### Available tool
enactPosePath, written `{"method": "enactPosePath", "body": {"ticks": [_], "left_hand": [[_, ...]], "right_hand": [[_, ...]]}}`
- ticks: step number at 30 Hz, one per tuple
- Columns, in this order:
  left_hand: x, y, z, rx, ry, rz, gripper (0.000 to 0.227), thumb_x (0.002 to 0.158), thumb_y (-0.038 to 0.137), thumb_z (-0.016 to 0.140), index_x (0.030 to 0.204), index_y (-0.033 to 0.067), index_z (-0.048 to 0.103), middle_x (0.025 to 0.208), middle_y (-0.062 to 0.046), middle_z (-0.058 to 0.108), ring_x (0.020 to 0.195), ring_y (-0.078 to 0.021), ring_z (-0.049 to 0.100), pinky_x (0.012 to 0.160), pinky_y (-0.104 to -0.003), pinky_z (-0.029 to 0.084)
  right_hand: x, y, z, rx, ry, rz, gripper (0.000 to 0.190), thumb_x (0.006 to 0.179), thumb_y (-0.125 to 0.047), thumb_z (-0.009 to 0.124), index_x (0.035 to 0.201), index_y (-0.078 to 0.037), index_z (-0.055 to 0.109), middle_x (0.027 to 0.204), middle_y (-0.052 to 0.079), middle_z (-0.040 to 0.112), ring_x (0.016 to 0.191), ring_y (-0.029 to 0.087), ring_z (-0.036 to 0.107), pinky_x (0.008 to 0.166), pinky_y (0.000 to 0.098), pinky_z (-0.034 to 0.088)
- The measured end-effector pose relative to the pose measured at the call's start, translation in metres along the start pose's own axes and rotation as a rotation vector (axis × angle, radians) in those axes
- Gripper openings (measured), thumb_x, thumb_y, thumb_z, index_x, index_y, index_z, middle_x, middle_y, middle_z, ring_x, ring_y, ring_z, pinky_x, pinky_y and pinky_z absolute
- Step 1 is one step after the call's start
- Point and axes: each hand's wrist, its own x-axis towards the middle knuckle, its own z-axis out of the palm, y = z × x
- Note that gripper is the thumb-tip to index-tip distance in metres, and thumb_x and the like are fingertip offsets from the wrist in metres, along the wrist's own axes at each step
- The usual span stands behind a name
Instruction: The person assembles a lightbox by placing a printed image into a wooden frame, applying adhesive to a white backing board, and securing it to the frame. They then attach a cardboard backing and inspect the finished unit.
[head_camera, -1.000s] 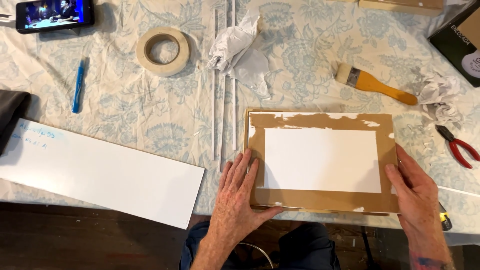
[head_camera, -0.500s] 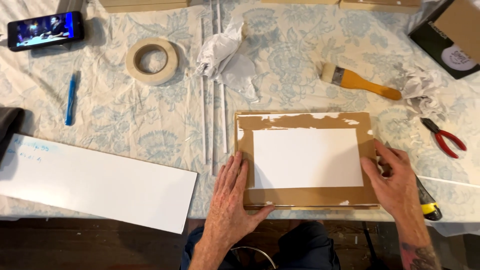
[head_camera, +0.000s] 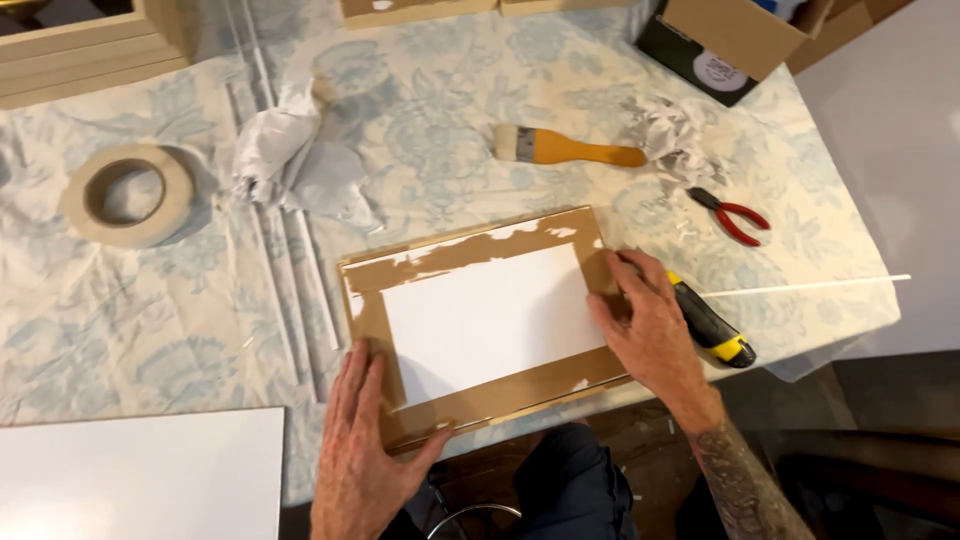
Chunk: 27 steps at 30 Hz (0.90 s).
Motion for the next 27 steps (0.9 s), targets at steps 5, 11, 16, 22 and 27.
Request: {"method": "enactPosePath", "body": {"ticks": [5, 11, 16, 22, 27], "left_hand": [[-0.001, 0.0, 0.003, -0.01, 0.054, -0.047, 0.099, 0.063, 0.048, 0.084, 0.14, 0.0005, 0.042, 0.156, -0.013, 0.033, 0.143, -0.0311, 0.034, 0.112, -0.043, 0.035], [-0.001, 0.0, 0.003, -0.041, 0.061, -0.031, 0.098, 0.064, 0.044, 0.084, 0.14, 0.0, 0.041, 0.156, -0.014, 0.033, 0.144, -0.0316, 0.033, 0.113, -0.042, 0.035], [-0.001, 0.001, 0.002, 0.059, 0.071, 0.017, 0.099, 0.066, 0.049, 0.081, 0.142, 0.0019, 0.038, 0.156, -0.014, 0.033, 0.145, -0.031, 0.032, 0.114, -0.043, 0.034], [0.002, 0.008, 0.005, 0.303, -0.024, 0.071, 0.117, 0.069, 0.079, 0.055, 0.153, 0.006, 0.018, 0.161, -0.017, 0.012, 0.15, -0.0325, 0.011, 0.119, -0.05, 0.01], [0.005, 0.043, 0.027, 0.37, -0.081, 0.359, 0.099, 0.08, 0.065, 0.058, 0.154, 0.0168, 0.016, 0.162, -0.011, 0.007, 0.151, -0.0274, 0.008, 0.121, -0.05, 0.003]], "right_hand": [[-0.001, -0.002, 0.002, -0.149, 0.033, -0.148, 0.054, 0.094, -0.027, 0.055, 0.137, 0.003, 0.045, 0.141, 0.016, 0.04, 0.129, 0.038, 0.04, 0.102, 0.0513, 0.04], [-0.002, 0.003, 0.006, -0.19, -0.013, -0.166, 0.053, 0.098, -0.032, 0.046, 0.144, -0.007, 0.04, 0.143, 0.013, 0.039, 0.135, 0.034, 0.036, 0.11, 0.0567, 0.026], [-0.003, 0.002, 0.006, -0.291, 0.04, -0.265, 0.051, 0.098, -0.027, 0.049, 0.143, -0.004, 0.042, 0.139, 0.016, 0.041, 0.124, 0.033, 0.046, 0.103, 0.0521, 0.038], [-0.002, -0.009, -0.015, -0.008, -0.106, -0.053, 0.06, 0.097, -0.026, 0.047, 0.15, -0.006, 0.028, 0.148, 0.018, 0.036, 0.133, 0.036, 0.039, 0.1, 0.0506, 0.041], [-0.006, 0.002, -0.029, 0.117, -0.225, 0.122, 0.061, 0.092, -0.033, 0.05, 0.147, -0.011, 0.034, 0.14, 0.009, 0.045, 0.115, 0.023, 0.056, 0.08, 0.0401, 0.058]]}}
